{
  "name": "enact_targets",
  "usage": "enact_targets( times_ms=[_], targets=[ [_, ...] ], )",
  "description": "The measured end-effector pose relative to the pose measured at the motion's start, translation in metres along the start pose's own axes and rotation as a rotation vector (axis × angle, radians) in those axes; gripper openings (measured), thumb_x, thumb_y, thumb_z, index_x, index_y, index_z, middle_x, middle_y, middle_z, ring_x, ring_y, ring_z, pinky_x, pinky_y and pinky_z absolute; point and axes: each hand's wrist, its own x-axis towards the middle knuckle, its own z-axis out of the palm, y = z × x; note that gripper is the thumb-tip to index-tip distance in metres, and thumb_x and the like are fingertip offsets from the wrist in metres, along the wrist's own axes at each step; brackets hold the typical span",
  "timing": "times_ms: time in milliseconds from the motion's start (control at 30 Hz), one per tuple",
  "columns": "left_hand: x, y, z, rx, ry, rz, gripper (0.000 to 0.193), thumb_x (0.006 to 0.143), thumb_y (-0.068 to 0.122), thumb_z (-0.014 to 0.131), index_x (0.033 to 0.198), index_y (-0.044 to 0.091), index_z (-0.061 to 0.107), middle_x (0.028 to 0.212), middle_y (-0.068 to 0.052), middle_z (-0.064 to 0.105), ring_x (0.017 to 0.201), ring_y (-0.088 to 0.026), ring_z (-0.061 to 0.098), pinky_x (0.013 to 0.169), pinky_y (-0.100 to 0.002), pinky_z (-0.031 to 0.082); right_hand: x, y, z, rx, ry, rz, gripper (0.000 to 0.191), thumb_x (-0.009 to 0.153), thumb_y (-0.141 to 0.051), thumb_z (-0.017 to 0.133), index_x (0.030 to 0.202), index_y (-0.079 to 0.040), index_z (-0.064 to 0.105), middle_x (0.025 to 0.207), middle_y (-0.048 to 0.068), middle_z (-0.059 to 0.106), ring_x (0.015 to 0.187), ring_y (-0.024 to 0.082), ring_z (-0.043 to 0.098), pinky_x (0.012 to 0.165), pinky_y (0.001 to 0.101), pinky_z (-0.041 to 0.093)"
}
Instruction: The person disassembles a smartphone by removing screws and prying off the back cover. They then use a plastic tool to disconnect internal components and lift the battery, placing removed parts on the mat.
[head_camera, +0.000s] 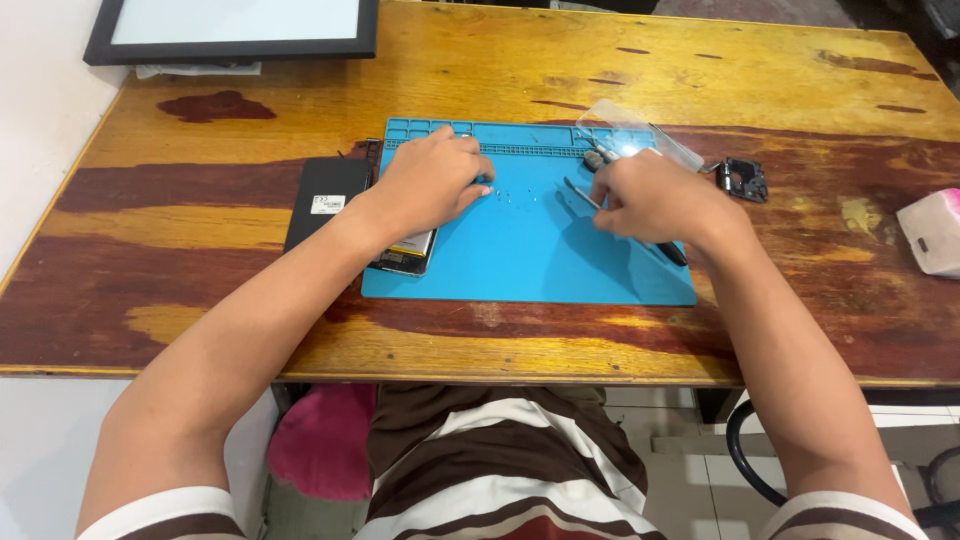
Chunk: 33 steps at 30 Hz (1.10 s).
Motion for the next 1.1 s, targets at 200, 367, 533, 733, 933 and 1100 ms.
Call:
enact_targets(
  times_ms=[200,367,533,733,933,1100],
  targets=[
    [-0.002,-0.001,0.002,0.005,-0.008,-0.002,0.02,0.089,0.026,0.076,0.103,0.012,0.079,0.105,-0.007,0.071,0.1,-0.03,0.063,0.083,-0.045,0.055,0.003,0.013,-0.004,-0.081,0.029,0.142,0.019,0.089,-0.017,0.073,0.102,-0.005,0.079,0.086,0.018,0.077,0.082,0.033,0.074,0.078,0.0455,0.056],
    [-0.003,-0.001,0.003,0.016,-0.016,-0.012,0.02,0.089,0.026,0.076,0.104,0.013,0.079,0.105,-0.008,0.071,0.101,-0.031,0.062,0.082,-0.046,0.055,0.01,0.028,0.004,-0.062,0.085,0.018,0.027,0.089,-0.014,0.064,0.112,-0.01,0.077,0.092,0.019,0.075,0.082,0.036,0.072,0.075,0.0485,0.056],
    [-0.004,-0.002,0.003,0.019,-0.017,-0.007,0.02,0.089,0.026,0.076,0.104,0.013,0.079,0.106,-0.008,0.071,0.101,-0.031,0.062,0.081,-0.045,0.055,0.011,0.033,0.008,-0.071,0.061,-0.027,0.025,0.098,-0.02,0.06,0.114,-0.01,0.077,0.093,0.02,0.076,0.084,0.037,0.071,0.076,0.0498,0.054],
    [-0.005,-0.001,0.004,0.023,-0.029,-0.012,0.02,0.09,0.027,0.076,0.104,0.013,0.079,0.105,-0.008,0.07,0.101,-0.031,0.062,0.081,-0.046,0.055,0.004,0.026,-0.002,-0.043,0.025,0.061,0.025,0.095,-0.025,0.065,0.112,-0.013,0.08,0.091,0.019,0.078,0.082,0.036,0.074,0.078,0.0477,0.056],
    [-0.006,-0.001,0.003,0.027,-0.02,-0.012,0.02,0.089,0.027,0.076,0.104,0.013,0.079,0.105,-0.008,0.07,0.101,-0.031,0.062,0.081,-0.046,0.055,0.011,0.023,0.003,-0.041,0.046,0.041,0.027,0.094,-0.033,0.07,0.108,-0.012,0.081,0.089,0.018,0.078,0.081,0.035,0.075,0.077,0.0478,0.057],
    [-0.007,-0.002,0.002,0.024,-0.029,-0.018,0.021,0.09,0.027,0.075,0.105,0.012,0.079,0.106,-0.008,0.07,0.102,-0.031,0.062,0.081,-0.045,0.055,0.016,0.025,0.008,-0.037,0.07,-0.015,0.028,0.093,-0.033,0.07,0.109,-0.011,0.079,0.085,0.018,0.077,0.079,0.036,0.073,0.074,0.0486,0.056]
  ],
)
